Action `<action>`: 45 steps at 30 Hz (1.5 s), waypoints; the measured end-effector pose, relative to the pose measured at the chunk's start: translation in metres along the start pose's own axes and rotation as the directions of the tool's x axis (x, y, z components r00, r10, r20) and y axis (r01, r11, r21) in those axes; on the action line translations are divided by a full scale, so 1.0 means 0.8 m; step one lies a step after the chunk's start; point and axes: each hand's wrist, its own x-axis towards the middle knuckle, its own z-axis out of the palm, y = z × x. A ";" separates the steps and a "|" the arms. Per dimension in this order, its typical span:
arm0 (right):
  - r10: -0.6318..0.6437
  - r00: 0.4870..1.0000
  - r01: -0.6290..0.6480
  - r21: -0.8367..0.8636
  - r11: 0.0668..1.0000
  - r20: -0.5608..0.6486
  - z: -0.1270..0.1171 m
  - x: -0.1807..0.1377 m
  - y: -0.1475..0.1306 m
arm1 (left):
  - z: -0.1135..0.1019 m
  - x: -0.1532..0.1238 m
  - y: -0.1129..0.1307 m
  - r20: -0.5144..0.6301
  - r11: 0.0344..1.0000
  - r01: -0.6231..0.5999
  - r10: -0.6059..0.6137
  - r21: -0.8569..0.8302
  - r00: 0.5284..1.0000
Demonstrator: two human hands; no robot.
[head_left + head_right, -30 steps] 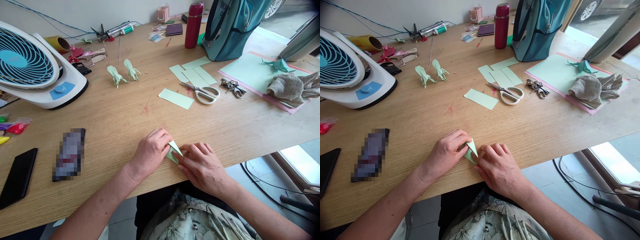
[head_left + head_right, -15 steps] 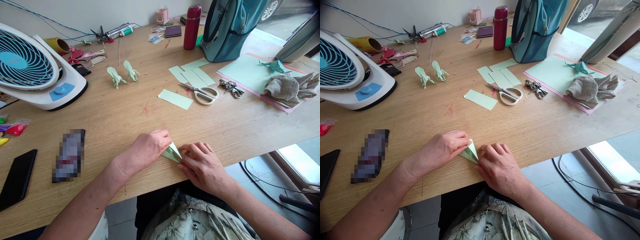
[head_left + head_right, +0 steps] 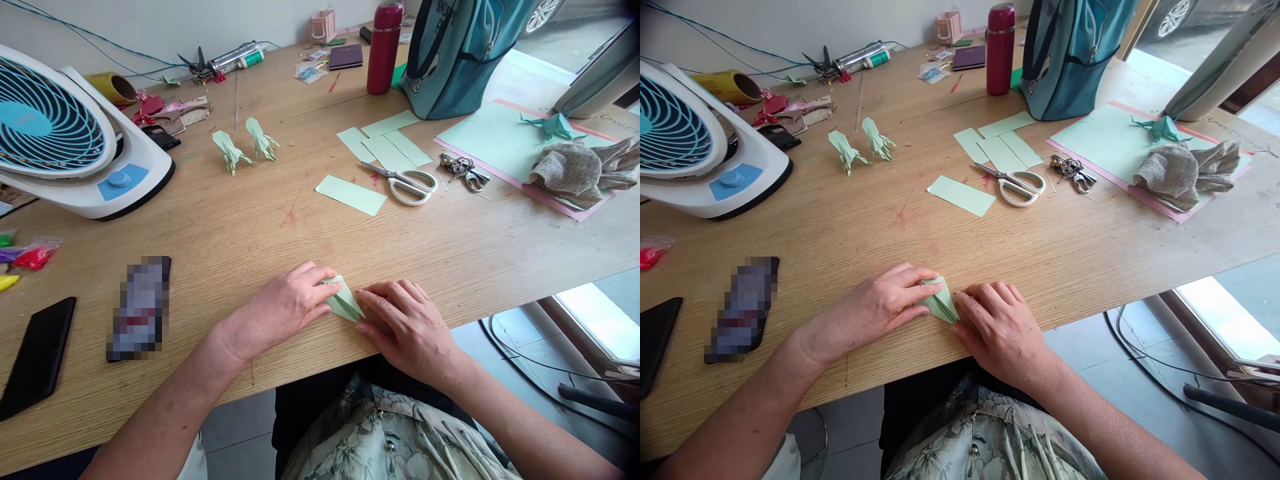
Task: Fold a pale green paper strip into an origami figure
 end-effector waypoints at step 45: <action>0.119 0.992 -0.058 0.678 0.733 -0.044 -0.032 0.082 0.024 | 0.025 0.003 0.016 -0.676 0.876 -0.109 -0.278 -0.470 0.682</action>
